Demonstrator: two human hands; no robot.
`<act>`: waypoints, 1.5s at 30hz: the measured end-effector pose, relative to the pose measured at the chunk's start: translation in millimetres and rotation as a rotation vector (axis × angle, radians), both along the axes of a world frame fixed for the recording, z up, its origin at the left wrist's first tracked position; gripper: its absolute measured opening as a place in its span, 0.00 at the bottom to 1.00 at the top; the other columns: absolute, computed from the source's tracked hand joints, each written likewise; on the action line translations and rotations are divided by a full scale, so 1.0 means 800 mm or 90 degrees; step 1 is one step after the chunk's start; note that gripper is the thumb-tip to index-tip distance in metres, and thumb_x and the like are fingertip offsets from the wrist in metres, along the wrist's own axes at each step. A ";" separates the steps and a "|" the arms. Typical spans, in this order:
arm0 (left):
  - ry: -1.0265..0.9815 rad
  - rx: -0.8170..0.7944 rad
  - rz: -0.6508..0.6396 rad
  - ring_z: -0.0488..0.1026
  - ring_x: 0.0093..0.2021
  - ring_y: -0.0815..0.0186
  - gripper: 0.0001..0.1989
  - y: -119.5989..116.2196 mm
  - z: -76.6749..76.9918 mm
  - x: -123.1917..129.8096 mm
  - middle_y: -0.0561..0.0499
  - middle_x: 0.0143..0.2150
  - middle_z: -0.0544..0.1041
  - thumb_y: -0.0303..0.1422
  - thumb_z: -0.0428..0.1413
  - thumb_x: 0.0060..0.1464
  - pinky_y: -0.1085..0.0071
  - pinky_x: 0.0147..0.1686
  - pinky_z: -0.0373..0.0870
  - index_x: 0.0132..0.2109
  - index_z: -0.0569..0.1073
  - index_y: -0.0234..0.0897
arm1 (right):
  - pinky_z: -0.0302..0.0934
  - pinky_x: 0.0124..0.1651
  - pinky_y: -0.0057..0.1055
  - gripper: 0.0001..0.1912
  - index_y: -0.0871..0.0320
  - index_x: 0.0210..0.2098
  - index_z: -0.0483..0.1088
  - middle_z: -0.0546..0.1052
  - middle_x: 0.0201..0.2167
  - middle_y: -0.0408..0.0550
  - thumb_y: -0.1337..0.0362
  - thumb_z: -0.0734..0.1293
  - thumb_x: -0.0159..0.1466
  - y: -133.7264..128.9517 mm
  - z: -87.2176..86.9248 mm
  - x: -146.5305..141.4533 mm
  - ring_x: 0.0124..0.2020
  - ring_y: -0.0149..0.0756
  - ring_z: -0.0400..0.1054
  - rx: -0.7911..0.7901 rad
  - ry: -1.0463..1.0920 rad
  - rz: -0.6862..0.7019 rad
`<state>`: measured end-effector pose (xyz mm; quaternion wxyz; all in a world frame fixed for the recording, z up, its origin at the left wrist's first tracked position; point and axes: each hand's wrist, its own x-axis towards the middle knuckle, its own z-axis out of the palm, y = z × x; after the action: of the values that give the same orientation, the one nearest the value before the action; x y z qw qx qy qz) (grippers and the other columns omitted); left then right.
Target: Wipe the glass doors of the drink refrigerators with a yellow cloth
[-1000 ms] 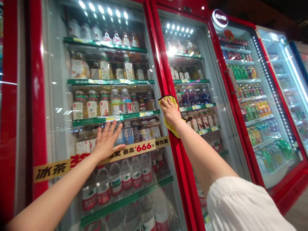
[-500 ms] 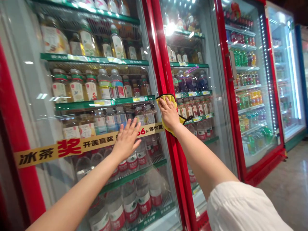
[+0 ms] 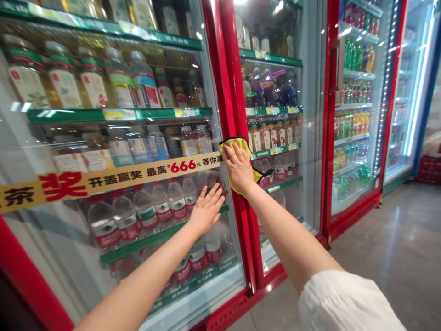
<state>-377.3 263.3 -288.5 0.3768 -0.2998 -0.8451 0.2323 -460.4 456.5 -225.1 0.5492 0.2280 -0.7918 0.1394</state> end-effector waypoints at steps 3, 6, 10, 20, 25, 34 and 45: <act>-0.013 0.017 0.000 0.42 0.78 0.55 0.32 -0.002 -0.028 -0.004 0.41 0.77 0.52 0.30 0.61 0.54 0.46 0.75 0.32 0.67 0.68 0.36 | 0.37 0.77 0.52 0.32 0.52 0.74 0.53 0.56 0.75 0.45 0.68 0.53 0.72 0.000 -0.045 0.005 0.78 0.44 0.37 0.016 -0.024 0.001; -0.030 0.029 -0.016 0.43 0.77 0.57 0.33 -0.006 -0.055 -0.007 0.43 0.76 0.53 0.27 0.58 0.55 0.47 0.75 0.29 0.68 0.67 0.37 | 0.40 0.76 0.53 0.32 0.50 0.74 0.53 0.58 0.74 0.46 0.68 0.54 0.72 0.000 -0.097 0.010 0.77 0.45 0.39 0.024 -0.054 0.002; -0.056 0.049 -0.026 0.39 0.77 0.61 0.35 -0.010 -0.090 -0.008 0.45 0.77 0.49 0.25 0.53 0.58 0.50 0.75 0.26 0.72 0.60 0.35 | 0.41 0.76 0.53 0.31 0.50 0.74 0.55 0.59 0.73 0.47 0.67 0.55 0.72 -0.004 -0.158 0.014 0.77 0.45 0.40 0.016 -0.089 -0.004; -0.103 0.073 -0.004 0.37 0.77 0.65 0.39 -0.009 -0.202 -0.006 0.48 0.77 0.46 0.23 0.48 0.59 0.54 0.76 0.32 0.75 0.51 0.35 | 0.47 0.75 0.51 0.29 0.46 0.71 0.60 0.66 0.70 0.46 0.67 0.57 0.72 -0.013 -0.291 0.017 0.75 0.45 0.50 0.008 -0.147 -0.028; -0.126 0.046 0.009 0.38 0.77 0.65 0.37 -0.014 -0.259 -0.003 0.48 0.76 0.47 0.21 0.47 0.59 0.55 0.75 0.25 0.75 0.54 0.38 | 0.46 0.76 0.53 0.28 0.45 0.70 0.62 0.68 0.68 0.45 0.67 0.55 0.72 -0.009 -0.344 0.017 0.73 0.45 0.53 0.016 -0.172 -0.016; -0.145 0.007 0.036 0.32 0.76 0.70 0.33 -0.016 -0.336 0.015 0.53 0.76 0.47 0.20 0.44 0.62 0.62 0.72 0.18 0.73 0.58 0.35 | 0.50 0.75 0.52 0.27 0.43 0.66 0.67 0.73 0.64 0.44 0.68 0.57 0.71 -0.002 -0.467 0.025 0.71 0.43 0.59 0.046 -0.257 0.039; -0.138 -0.057 0.041 0.31 0.77 0.66 0.36 -0.029 -0.420 0.034 0.50 0.78 0.44 0.20 0.50 0.56 0.60 0.76 0.33 0.72 0.60 0.30 | 0.54 0.72 0.55 0.25 0.47 0.61 0.74 0.76 0.61 0.45 0.71 0.61 0.67 0.003 -0.664 0.051 0.62 0.45 0.66 0.165 -0.223 0.049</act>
<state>-350.1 239.9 -624.3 0.2617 -0.3127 -0.8789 0.2476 -419.4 459.3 -756.3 0.3639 0.2989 -0.8771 0.0946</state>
